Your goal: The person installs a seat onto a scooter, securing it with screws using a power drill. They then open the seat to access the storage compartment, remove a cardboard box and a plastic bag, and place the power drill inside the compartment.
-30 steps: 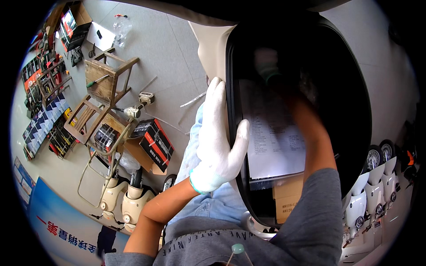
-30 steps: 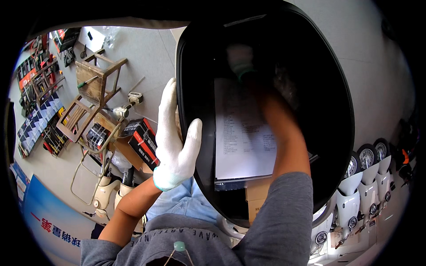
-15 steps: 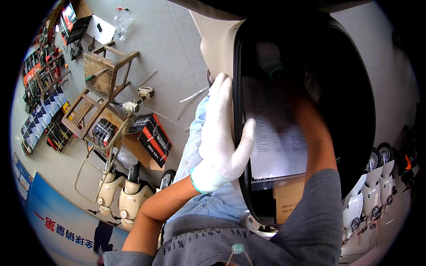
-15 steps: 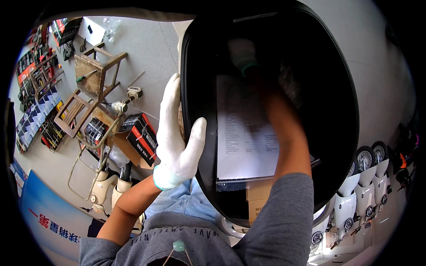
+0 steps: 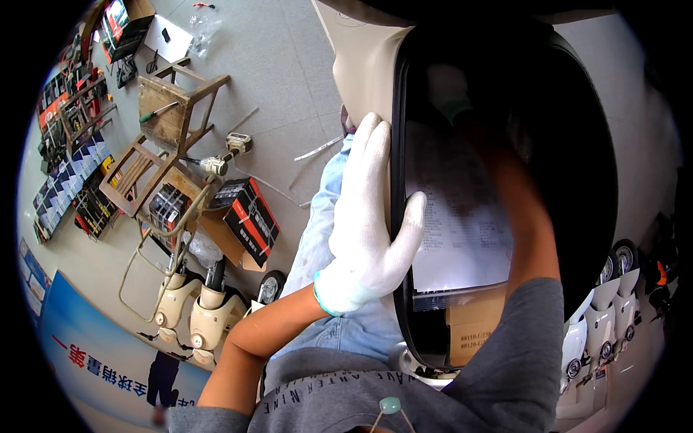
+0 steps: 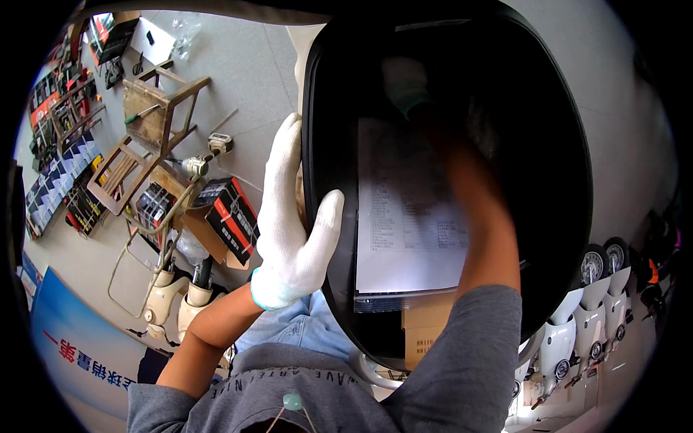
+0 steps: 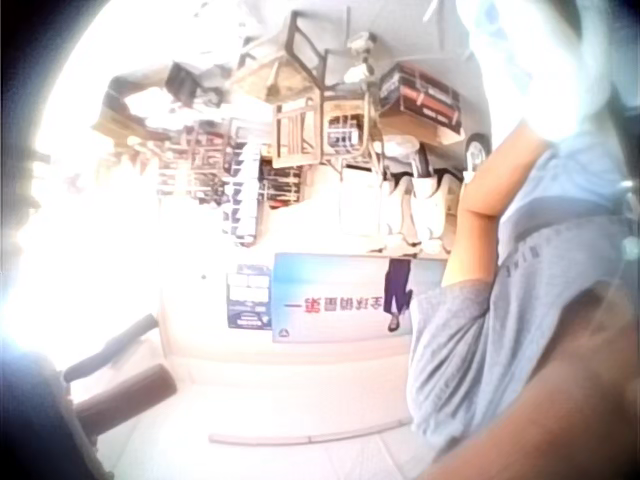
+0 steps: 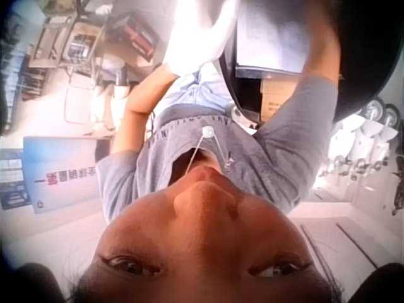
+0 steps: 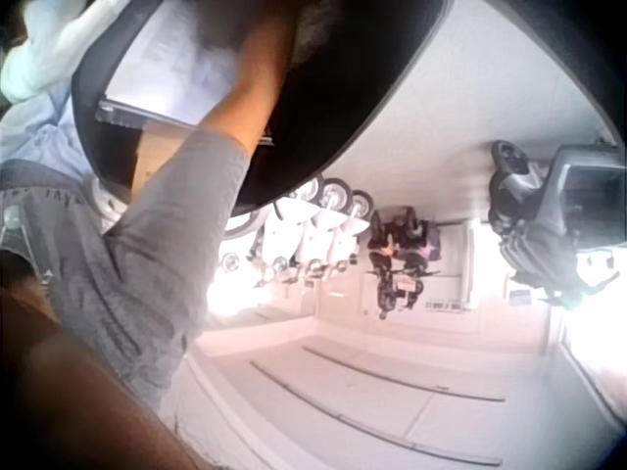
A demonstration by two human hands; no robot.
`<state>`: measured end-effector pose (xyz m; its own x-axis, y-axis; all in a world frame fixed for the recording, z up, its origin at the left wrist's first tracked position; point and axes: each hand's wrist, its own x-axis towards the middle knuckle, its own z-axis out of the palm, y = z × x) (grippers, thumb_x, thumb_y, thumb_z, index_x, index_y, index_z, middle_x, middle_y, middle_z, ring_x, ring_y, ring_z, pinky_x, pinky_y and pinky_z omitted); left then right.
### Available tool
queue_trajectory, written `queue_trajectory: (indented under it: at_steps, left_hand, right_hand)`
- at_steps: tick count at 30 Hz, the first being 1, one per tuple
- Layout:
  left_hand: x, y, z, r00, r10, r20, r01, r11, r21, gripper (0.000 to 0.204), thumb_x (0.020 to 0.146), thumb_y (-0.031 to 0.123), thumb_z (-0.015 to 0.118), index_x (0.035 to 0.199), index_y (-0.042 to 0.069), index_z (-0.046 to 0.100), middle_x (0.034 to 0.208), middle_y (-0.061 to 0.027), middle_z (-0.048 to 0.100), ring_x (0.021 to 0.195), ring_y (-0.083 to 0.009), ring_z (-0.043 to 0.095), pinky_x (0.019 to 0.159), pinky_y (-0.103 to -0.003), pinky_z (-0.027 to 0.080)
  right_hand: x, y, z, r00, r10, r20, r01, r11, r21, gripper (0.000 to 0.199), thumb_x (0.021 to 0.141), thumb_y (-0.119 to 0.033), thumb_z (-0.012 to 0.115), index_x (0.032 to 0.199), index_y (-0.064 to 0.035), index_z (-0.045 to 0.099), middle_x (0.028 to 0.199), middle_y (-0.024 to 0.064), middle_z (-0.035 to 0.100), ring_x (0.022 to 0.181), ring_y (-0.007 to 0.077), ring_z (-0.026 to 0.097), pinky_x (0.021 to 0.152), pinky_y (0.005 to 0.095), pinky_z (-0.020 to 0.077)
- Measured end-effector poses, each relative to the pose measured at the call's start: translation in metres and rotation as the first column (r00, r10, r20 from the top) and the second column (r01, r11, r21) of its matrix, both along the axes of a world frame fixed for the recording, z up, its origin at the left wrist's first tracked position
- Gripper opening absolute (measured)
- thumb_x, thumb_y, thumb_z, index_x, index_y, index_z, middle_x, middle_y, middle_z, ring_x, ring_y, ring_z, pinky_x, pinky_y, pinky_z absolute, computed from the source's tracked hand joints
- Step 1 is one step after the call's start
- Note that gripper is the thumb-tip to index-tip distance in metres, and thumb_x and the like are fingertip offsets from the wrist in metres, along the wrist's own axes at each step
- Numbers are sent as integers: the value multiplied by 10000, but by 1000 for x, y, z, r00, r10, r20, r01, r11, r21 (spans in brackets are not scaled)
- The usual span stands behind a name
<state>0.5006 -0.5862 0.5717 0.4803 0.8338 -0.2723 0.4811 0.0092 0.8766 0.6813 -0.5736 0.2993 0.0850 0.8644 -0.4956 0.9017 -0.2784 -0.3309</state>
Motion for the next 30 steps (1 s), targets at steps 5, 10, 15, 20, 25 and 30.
queue_trajectory:
  at_steps: [5,10,15,20,25,30]
  left_hand:
    - [-2,0,-1,999,35,-7,-35,999,10,666,764,-4,583,1338,-121,268,1377,-311,301,1315,-395,297,1083,-415,237]
    - [1,1,-1,1000,25,8,-25,1000,3,666,763,-4,583,1338,-123,268,1381,-309,298,1316,-392,296,1082,-415,239]
    - [0,-2,-1,999,-4,35,6,998,-59,668,793,-36,476,1388,-83,174,1436,-239,215,1359,-310,216,1112,-404,167]
    - [-2,0,-1,1000,-17,20,18,999,-44,671,790,-39,471,1389,-80,171,1442,-237,205,1363,-308,205,1115,-403,158]
    - [-1,0,0,1000,25,-17,-25,999,25,652,778,22,560,1343,-111,264,1381,-310,292,1320,-404,280,1080,-428,236]
    - [1,1,-2,1000,6,0,-6,1000,10,649,779,24,559,1343,-108,267,1379,-311,293,1323,-400,275,1081,-433,231]
  right_hand:
    - [-21,-10,8,942,-329,-68,330,944,1,373,769,-394,641,1010,-110,620,970,151,642,892,333,615,793,420,485]
    - [-12,-2,17,938,-346,10,342,921,-189,365,784,-405,628,988,-103,633,967,150,647,883,322,624,760,412,500]
    - [-9,-1,23,952,-295,76,305,925,-226,310,835,-357,583,960,-82,648,939,144,657,867,293,638,721,396,518]
    - [-2,-10,21,913,-407,19,406,902,-149,303,848,-346,564,971,-81,643,927,140,659,862,296,638,724,401,519]
    - [40,-25,34,806,-543,237,568,821,-52,286,867,-323,534,954,-73,643,929,134,657,854,299,639,722,396,525]
    - [65,-40,-14,851,-376,366,436,895,-95,275,860,-336,553,973,-113,667,938,141,656,849,300,637,738,381,524]
